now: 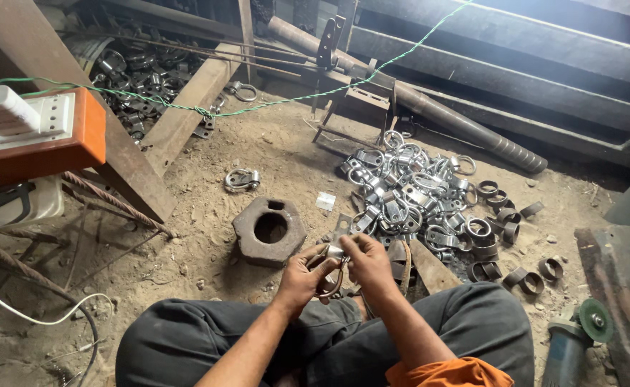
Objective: The person sits on the floor and assembles metal shackle-like parts by inserting pins and tightening them with a wrench. They repeatedly pick up parts, align them, and secure them using hand tools.
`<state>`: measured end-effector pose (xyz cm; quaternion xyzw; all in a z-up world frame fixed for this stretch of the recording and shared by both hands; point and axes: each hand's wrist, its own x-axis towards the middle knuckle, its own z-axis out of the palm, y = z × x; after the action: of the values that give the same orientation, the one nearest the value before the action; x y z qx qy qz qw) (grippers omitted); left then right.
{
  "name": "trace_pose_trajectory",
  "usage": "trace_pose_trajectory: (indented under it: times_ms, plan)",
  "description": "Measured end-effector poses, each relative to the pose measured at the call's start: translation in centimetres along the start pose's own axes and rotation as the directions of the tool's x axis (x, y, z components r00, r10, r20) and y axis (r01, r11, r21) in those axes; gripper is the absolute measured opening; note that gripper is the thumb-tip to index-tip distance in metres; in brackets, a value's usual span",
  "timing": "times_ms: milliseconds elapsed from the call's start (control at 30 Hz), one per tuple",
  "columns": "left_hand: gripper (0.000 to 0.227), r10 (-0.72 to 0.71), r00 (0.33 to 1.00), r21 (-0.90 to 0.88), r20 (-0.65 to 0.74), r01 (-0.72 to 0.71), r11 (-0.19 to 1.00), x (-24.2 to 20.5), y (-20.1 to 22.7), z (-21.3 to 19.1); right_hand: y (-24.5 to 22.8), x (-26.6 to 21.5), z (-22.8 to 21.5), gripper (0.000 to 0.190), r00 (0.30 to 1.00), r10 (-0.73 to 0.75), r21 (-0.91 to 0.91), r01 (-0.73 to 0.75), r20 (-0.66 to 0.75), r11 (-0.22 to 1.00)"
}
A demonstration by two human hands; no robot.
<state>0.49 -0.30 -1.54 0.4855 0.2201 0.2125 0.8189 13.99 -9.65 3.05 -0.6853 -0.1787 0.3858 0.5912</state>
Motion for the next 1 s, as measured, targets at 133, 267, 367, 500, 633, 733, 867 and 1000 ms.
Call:
trace_pose_trajectory:
  times_ms: [133,267,367,500,633,733,867,1000]
  plan:
    - [0.052,-0.034,0.999,-0.052,-0.034,0.032,0.998,-0.1,0.9,-0.1,0.9,1.8,-1.8,0.033,0.976,0.199,0.4,-0.147,-0.092,0.904]
    - [0.048,-0.012,0.998,-0.075,-0.063,0.007,0.997,0.3,1.3,-0.3,3.0,3.4,-3.0,0.017,0.972,0.222,0.442,-0.168,-0.073,0.881]
    - [0.048,0.016,0.997,-0.112,-0.074,-0.024,0.993,0.6,0.5,-0.9,2.4,3.1,-3.2,0.026,1.0,-0.003,0.208,0.005,-0.013,0.978]
    - [0.043,0.051,0.991,-0.148,-0.122,-0.069,0.987,1.0,0.0,-1.4,-0.4,1.2,-2.4,0.019,0.954,-0.281,0.116,0.269,0.104,0.956]
    - [0.043,0.029,0.993,-0.179,-0.116,-0.05,0.983,0.9,0.5,-1.4,-1.3,0.0,-1.1,0.02,0.934,-0.353,-0.02,0.355,0.054,0.935]
    - [0.048,0.02,0.994,-0.174,-0.106,-0.039,0.984,0.7,0.9,-1.3,-1.3,-0.1,-0.6,0.021,0.933,-0.359,0.01,0.359,0.002,0.933]
    - [0.054,0.017,0.994,-0.149,-0.111,-0.034,0.988,0.6,1.0,-1.3,-1.0,0.1,-0.8,0.019,0.909,-0.411,0.005,0.412,0.068,0.911]
    - [0.059,0.021,0.997,-0.181,-0.07,-0.033,0.983,0.8,1.3,-1.4,-0.2,0.3,-0.8,0.021,0.902,-0.421,0.02,0.421,0.095,0.907]
